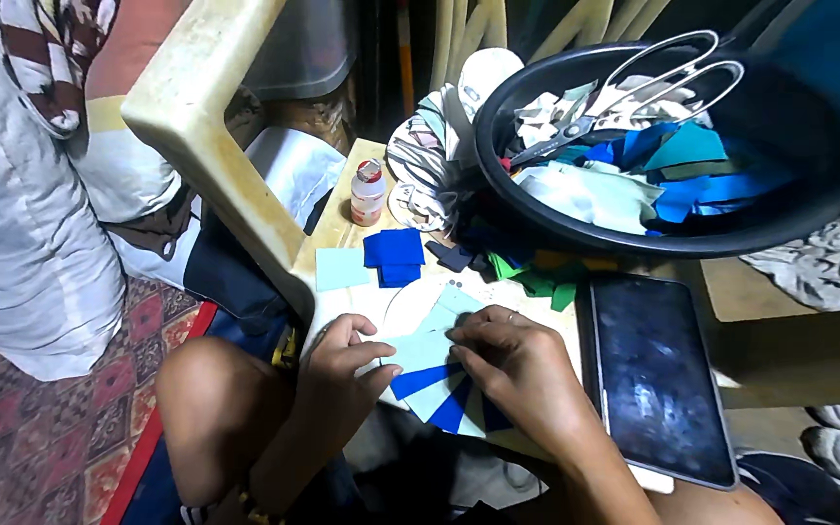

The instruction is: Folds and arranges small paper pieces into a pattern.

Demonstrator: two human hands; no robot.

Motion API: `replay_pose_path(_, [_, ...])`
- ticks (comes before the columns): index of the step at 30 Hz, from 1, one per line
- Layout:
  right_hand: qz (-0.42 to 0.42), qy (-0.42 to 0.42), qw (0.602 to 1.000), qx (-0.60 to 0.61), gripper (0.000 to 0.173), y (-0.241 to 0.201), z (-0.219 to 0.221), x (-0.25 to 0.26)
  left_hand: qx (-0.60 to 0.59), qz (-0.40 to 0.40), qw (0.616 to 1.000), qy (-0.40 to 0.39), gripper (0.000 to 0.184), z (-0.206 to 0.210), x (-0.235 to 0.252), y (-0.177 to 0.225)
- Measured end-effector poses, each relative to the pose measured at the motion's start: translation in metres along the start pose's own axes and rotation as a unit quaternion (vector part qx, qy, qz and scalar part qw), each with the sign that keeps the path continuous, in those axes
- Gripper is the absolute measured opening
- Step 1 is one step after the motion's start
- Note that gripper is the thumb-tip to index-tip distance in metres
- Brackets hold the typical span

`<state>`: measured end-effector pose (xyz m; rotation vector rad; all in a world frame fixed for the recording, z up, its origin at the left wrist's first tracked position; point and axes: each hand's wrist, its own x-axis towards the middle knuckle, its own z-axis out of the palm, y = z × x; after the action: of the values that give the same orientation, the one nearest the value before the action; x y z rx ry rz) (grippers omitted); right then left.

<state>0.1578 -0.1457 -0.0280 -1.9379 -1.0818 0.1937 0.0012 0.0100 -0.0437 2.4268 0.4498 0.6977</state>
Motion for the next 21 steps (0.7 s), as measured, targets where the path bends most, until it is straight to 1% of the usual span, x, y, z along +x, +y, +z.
replay_pose_path(5, [-0.002, 0.004, 1.000, -0.001, 0.013, -0.001, 0.000, 0.000, -0.006, -0.008, 1.000, 0.005, 0.017, 0.000, 0.001, 0.000])
replay_pose_path(9, [-0.003, 0.003, 1.000, -0.001, 0.012, -0.001, 0.000, 0.001, 0.012, -0.040, 0.999, 0.012, 0.016, -0.003, 0.010, 0.006])
replay_pose_path(12, [-0.004, 0.003, 1.000, -0.002, 0.013, 0.000, 0.000, 0.001, 0.034, -0.056, 0.998, -0.001, 0.012, -0.004, 0.013, 0.009])
replay_pose_path(16, [-0.004, 0.002, 1.000, -0.002, 0.013, 0.000, 0.001, 0.000, 0.043, -0.049, 0.998, -0.012, 0.008, -0.005, 0.015, 0.010])
replay_pose_path(21, [-0.004, 0.000, 1.000, -0.004, 0.013, 0.000, 0.001, 0.000, 0.070, -0.066, 0.994, -0.055, 0.012, -0.007, 0.017, 0.014])
